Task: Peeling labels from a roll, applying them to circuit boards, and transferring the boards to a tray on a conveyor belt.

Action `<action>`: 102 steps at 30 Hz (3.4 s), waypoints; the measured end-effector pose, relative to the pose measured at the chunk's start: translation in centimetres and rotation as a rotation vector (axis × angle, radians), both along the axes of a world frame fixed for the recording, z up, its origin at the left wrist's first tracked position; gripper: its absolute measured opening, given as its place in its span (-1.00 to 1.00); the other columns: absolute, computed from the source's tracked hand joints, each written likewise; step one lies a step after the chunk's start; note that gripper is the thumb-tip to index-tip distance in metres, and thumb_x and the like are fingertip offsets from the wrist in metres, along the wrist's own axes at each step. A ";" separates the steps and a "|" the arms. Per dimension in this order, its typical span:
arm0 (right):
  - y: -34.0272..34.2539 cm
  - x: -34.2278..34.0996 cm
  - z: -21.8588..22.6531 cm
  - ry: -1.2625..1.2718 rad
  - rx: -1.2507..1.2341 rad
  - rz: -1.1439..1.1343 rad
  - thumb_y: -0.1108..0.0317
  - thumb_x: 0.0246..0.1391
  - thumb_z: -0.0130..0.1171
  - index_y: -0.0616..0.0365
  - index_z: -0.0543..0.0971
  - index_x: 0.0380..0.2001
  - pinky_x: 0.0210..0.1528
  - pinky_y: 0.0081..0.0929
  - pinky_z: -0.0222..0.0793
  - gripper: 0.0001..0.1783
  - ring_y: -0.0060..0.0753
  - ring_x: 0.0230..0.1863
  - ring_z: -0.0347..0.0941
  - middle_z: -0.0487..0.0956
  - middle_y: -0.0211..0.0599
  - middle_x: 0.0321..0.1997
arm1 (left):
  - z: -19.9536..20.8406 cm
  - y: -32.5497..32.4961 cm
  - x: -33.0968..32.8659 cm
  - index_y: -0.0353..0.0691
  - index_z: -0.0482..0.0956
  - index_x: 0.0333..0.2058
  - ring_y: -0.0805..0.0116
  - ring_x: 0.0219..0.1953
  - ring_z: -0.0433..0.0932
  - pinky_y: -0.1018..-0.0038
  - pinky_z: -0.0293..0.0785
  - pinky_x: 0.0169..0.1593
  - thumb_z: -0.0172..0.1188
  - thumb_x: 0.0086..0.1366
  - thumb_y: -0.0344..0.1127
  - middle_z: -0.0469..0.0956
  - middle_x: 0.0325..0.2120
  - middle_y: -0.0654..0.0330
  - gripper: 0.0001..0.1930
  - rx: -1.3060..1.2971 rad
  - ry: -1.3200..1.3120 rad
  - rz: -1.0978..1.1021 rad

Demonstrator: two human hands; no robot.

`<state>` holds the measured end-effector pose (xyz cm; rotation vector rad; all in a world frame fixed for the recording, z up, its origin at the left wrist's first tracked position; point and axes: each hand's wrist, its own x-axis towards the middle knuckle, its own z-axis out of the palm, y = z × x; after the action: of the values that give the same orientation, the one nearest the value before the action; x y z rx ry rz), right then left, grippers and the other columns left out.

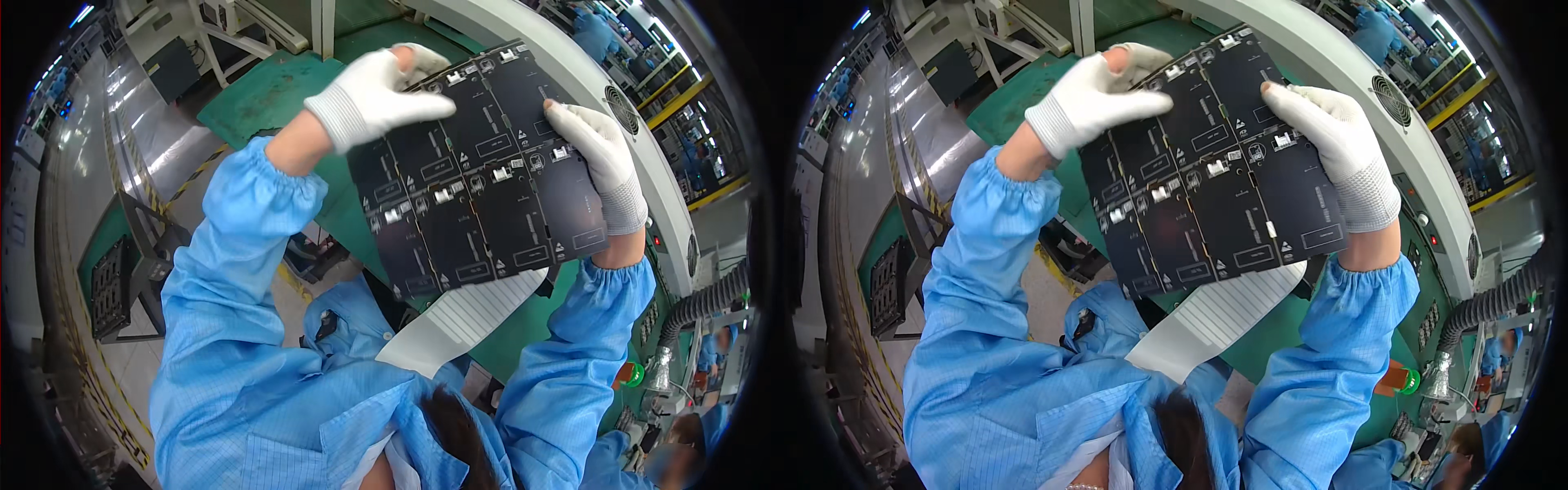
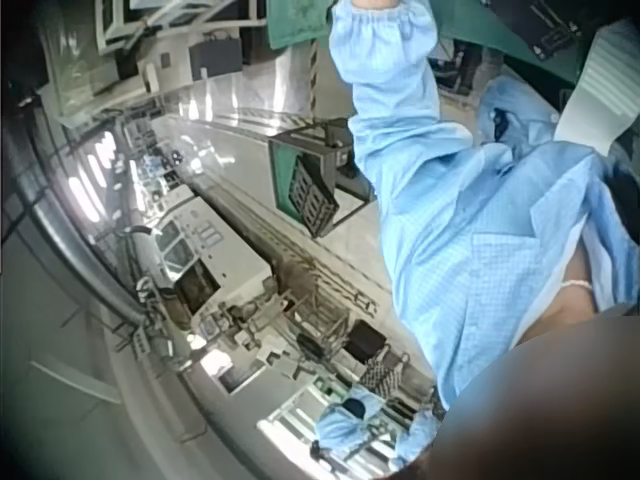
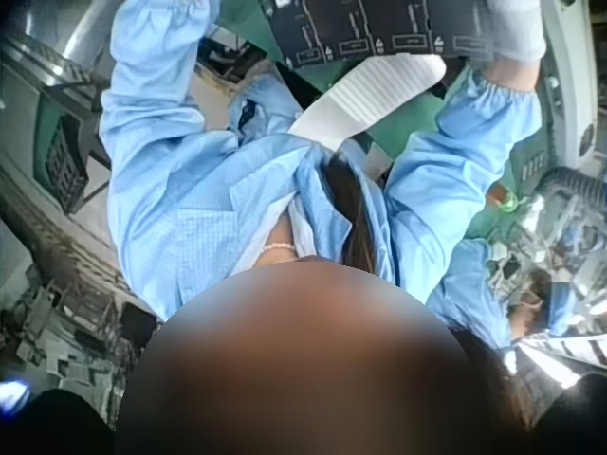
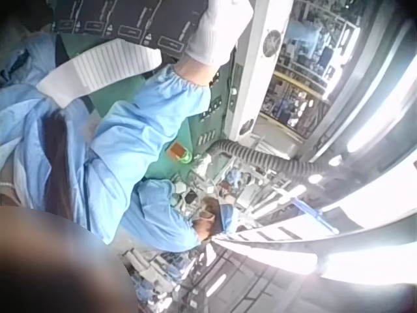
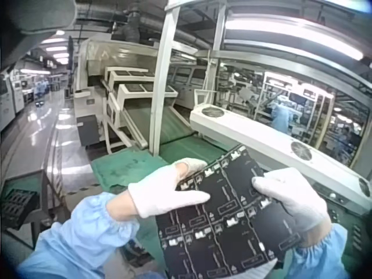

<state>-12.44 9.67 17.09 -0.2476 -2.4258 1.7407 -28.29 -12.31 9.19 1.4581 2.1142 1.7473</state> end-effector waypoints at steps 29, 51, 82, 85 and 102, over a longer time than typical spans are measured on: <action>-0.3 -4.5 -3.8 0.526 0.864 0.009 0.20 0.25 0.13 0.35 0.51 -0.46 -0.40 -0.61 0.21 -0.62 -0.72 -0.47 0.22 0.37 -0.48 -0.58 | -20.4 -4.1 11.9 -0.43 0.50 -0.14 0.38 -0.30 0.61 0.49 0.54 -0.16 0.14 0.34 -0.38 0.62 -0.36 0.10 -0.78 0.197 -0.716 0.020; -1.0 -6.8 -3.7 0.445 0.817 0.103 0.05 0.22 0.14 0.27 0.43 -0.57 -0.50 -0.51 0.12 -0.52 -0.69 -0.54 0.11 0.24 -0.49 -0.67 | -21.6 -4.9 12.0 -0.46 0.49 -0.15 0.32 -0.24 0.62 0.46 0.55 -0.10 0.11 0.33 -0.46 0.62 -0.32 0.03 -0.81 0.248 -0.666 0.063; 0.4 37.5 -25.7 0.716 -0.570 -1.228 0.24 0.26 0.11 0.09 0.50 -0.06 -0.13 -0.48 0.35 -0.75 -0.46 -0.22 0.47 0.58 -0.36 -0.11 | -18.7 0.4 19.9 0.09 0.62 -0.06 0.23 0.13 0.48 0.12 0.33 0.22 0.15 0.14 -0.22 0.50 0.09 0.21 -0.65 -0.048 0.930 -0.530; -2.5 38.5 -28.6 0.650 -0.703 -1.211 0.28 0.24 0.14 0.10 0.50 -0.07 -0.18 -0.48 0.39 -0.76 -0.44 -0.16 0.51 0.59 -0.36 -0.13 | -16.8 2.1 19.6 -0.14 0.63 -0.06 0.12 0.02 0.57 0.20 0.46 0.13 -0.03 0.38 -0.37 0.61 -0.04 0.08 -0.72 0.034 0.356 -0.579; -3.7 38.9 -23.4 -0.115 0.059 -0.941 0.36 0.27 0.04 0.37 0.56 -0.22 -0.45 -0.74 0.27 -0.75 -0.65 -0.47 0.47 0.58 -0.29 -0.49 | -13.1 7.9 22.3 -0.51 0.52 -0.02 0.41 -0.29 0.64 0.58 0.55 -0.23 0.22 0.25 -0.32 0.64 -0.26 0.07 -0.60 -0.171 -1.052 -0.325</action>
<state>26.48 5.98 -6.28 -1.2548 -1.8753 1.2169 -6.03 -4.36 -3.96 0.5399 1.3227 1.5951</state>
